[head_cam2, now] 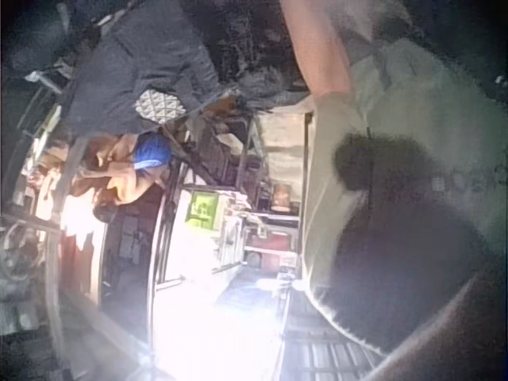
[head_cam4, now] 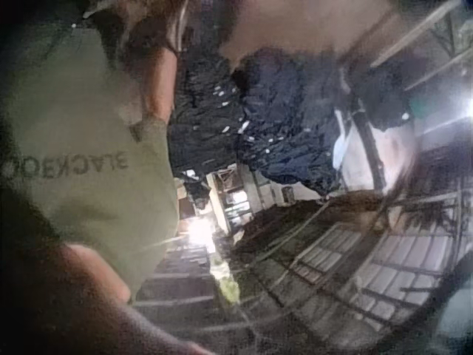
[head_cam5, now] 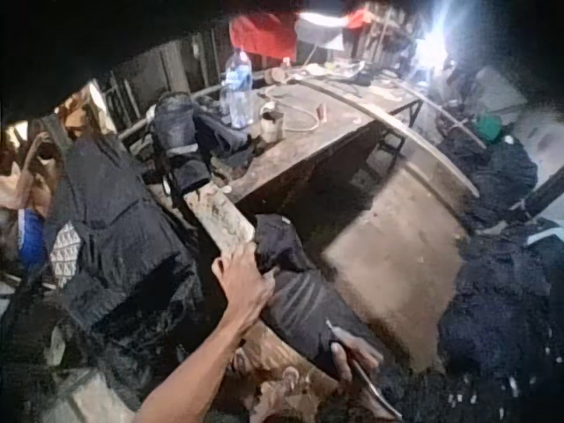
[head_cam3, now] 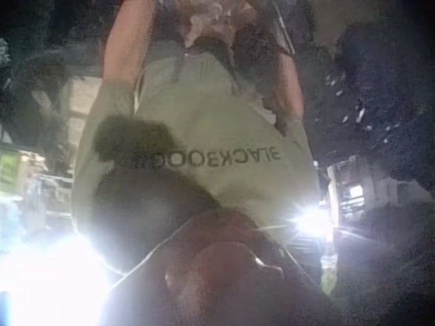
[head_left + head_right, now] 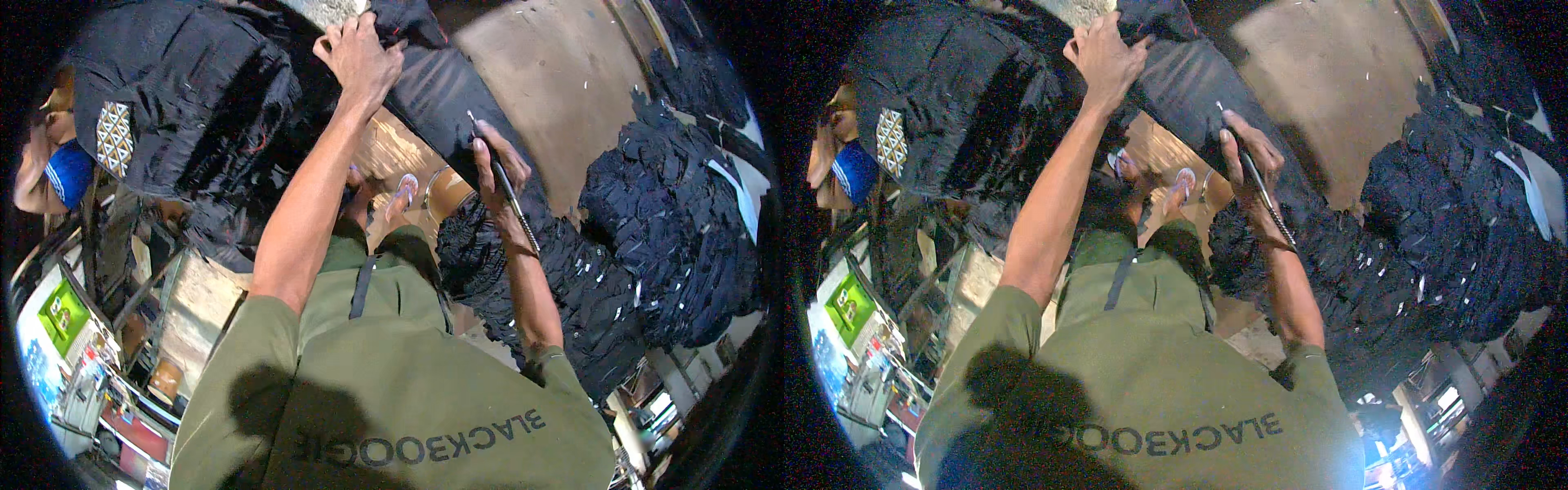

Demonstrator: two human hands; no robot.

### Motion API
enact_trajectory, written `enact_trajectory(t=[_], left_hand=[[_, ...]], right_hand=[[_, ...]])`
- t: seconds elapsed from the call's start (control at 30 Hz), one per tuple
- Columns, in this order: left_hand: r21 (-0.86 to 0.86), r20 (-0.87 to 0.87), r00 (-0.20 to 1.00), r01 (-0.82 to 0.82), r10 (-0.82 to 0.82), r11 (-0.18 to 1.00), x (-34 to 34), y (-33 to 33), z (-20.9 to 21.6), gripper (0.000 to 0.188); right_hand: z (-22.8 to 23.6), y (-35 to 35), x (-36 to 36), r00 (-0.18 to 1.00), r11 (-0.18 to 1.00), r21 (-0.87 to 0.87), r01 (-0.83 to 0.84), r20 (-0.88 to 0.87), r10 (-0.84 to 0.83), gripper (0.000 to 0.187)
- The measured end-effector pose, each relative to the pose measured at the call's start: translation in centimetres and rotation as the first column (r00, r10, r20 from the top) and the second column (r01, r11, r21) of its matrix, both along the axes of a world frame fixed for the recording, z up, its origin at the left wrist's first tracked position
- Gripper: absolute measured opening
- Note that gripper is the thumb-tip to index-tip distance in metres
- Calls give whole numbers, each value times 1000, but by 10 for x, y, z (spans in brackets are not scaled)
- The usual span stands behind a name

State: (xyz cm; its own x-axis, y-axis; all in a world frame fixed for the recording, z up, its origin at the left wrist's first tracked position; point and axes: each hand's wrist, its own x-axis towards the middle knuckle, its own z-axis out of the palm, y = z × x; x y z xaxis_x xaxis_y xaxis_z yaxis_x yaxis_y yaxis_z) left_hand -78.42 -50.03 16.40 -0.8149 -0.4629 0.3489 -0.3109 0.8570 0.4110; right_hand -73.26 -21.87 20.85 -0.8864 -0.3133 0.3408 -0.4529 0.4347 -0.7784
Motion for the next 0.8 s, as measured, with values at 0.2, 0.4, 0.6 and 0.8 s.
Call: enact_trajectory(t=[0.2, 0.4, 0.6, 0.8], left_hand=[[-63, -73, 959, 270, -274, 961, -16, -20, -12, 65], [-139, -206, 958, 173, -199, 975, -27, -20, -21, 68], [-174, -264, 937, 186, -228, 967, -24, -19, -21, 64], [-109, -201, 955, 200, -218, 974, -22, -18, -16, 61]], right_hand=[[-33, 11, -29, 932, 936, -25, -352, -96, 349, 29], [-41, 0, -30, 915, 925, 18, -380, -141, 378, 35], [-40, -1, -31, 906, 916, 46, -398, -133, 401, 28], [-44, 1, -34, 906, 912, 27, -409, -105, 409, 31]])
